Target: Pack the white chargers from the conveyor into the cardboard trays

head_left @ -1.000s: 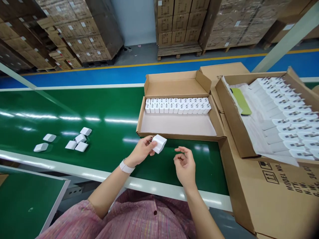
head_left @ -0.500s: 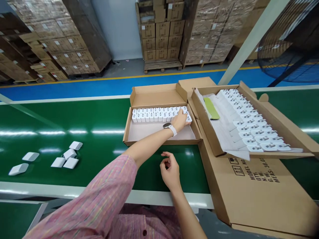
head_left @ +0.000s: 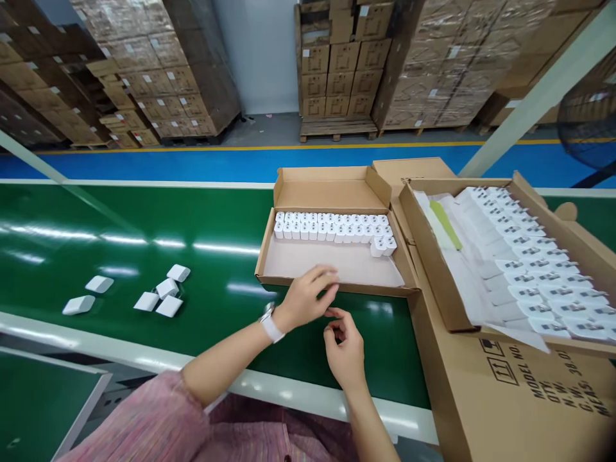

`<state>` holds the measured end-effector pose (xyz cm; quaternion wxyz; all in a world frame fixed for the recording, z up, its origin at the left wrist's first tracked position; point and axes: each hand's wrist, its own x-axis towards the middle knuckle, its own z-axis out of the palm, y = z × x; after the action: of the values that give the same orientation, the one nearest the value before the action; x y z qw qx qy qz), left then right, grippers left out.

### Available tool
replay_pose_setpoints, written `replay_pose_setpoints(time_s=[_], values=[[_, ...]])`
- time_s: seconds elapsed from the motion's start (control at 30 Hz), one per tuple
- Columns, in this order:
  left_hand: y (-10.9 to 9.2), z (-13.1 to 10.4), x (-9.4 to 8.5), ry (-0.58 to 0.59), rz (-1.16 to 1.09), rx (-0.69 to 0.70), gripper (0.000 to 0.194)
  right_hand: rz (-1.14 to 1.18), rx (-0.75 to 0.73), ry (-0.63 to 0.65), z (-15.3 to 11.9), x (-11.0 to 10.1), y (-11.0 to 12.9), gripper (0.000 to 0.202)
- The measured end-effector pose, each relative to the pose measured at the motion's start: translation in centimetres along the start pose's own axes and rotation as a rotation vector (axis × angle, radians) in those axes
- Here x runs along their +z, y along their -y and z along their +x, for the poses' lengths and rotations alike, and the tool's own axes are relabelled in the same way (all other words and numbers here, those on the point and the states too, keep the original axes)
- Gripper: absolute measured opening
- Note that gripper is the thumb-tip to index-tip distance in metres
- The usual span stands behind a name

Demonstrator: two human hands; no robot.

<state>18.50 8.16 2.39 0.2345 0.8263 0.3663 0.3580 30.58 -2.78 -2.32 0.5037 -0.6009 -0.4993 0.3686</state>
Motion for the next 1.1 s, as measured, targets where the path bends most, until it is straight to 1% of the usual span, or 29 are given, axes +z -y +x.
replay_pose_setpoints(time_s=[0.07,0.1,0.13,0.2,0.27,0.37,0.43,0.6,0.73,0.8,0.87,0.93,1.0,1.03,1.07,1.1], values=[[0.4,-4.3,-1.3,0.025,0.028,0.012,0.022,-0.011,0.005,0.014,-0.1,-0.1,0.0,0.030],[0.6,-5.9,-1.7,0.039,0.045,0.000,0.023,-0.023,0.007,0.018,-0.2,-0.1,-0.1,0.029],[0.9,-7.0,-2.0,0.055,0.054,-0.020,0.023,-0.039,0.007,0.020,-0.2,-0.2,-0.1,0.029],[1.3,-8.0,-2.1,0.066,0.036,-0.082,0.024,-0.081,0.002,0.017,-0.2,-0.2,-0.1,0.028],[1.6,-7.9,-2.1,0.035,-0.026,-0.157,0.024,-0.129,-0.012,0.005,-0.2,-0.4,-0.1,0.027],[1.7,-7.2,-2.1,-0.049,-0.125,-0.242,0.026,-0.202,-0.035,-0.013,0.0,-0.6,-0.3,0.030],[1.8,-7.1,-2.1,-0.088,-0.157,-0.264,0.027,-0.242,-0.033,-0.017,0.1,-0.9,-0.6,0.032],[2.5,-7.5,-2.2,-0.138,-0.157,-0.288,0.025,-0.300,0.004,-0.002,0.3,-1.5,-1.2,0.038],[2.6,-7.3,-1.8,-0.139,-0.125,-0.254,0.024,-0.335,-0.003,0.016,0.6,-1.7,-1.6,0.039],[2.2,-7.2,-1.7,-0.149,-0.099,-0.195,0.023,-0.353,-0.012,0.023,0.8,-1.9,-1.8,0.040],[1.8,-7.1,-2.0,-0.167,-0.059,-0.102,0.023,-0.365,-0.023,0.035,0.9,-2.0,-2.0,0.040],[1.4,-7.3,-3.1,-0.188,0.010,-0.012,0.020,-0.371,-0.032,0.034,1.0,-2.1,-2.2,0.040],[1.5,-7.9,-5.2,-0.230,0.114,0.007,0.017,-0.370,-0.039,0.025,1.0,-2.2,-2.3,0.040],[1.9,-8.3,-6.7,-0.255,0.178,-0.028,0.016,-0.367,-0.042,0.020,1.0,-2.3,-2.4,0.040],[2.3,-8.9,-8.4,-0.280,0.249,-0.093,0.017,-0.362,-0.045,0.018,0.9,-2.2,-2.4,0.041],[2.9,-9.5,-10.3,-0.292,0.327,-0.193,0.021,-0.355,-0.048,0.019,0.9,-2.2,-2.4,0.040]])
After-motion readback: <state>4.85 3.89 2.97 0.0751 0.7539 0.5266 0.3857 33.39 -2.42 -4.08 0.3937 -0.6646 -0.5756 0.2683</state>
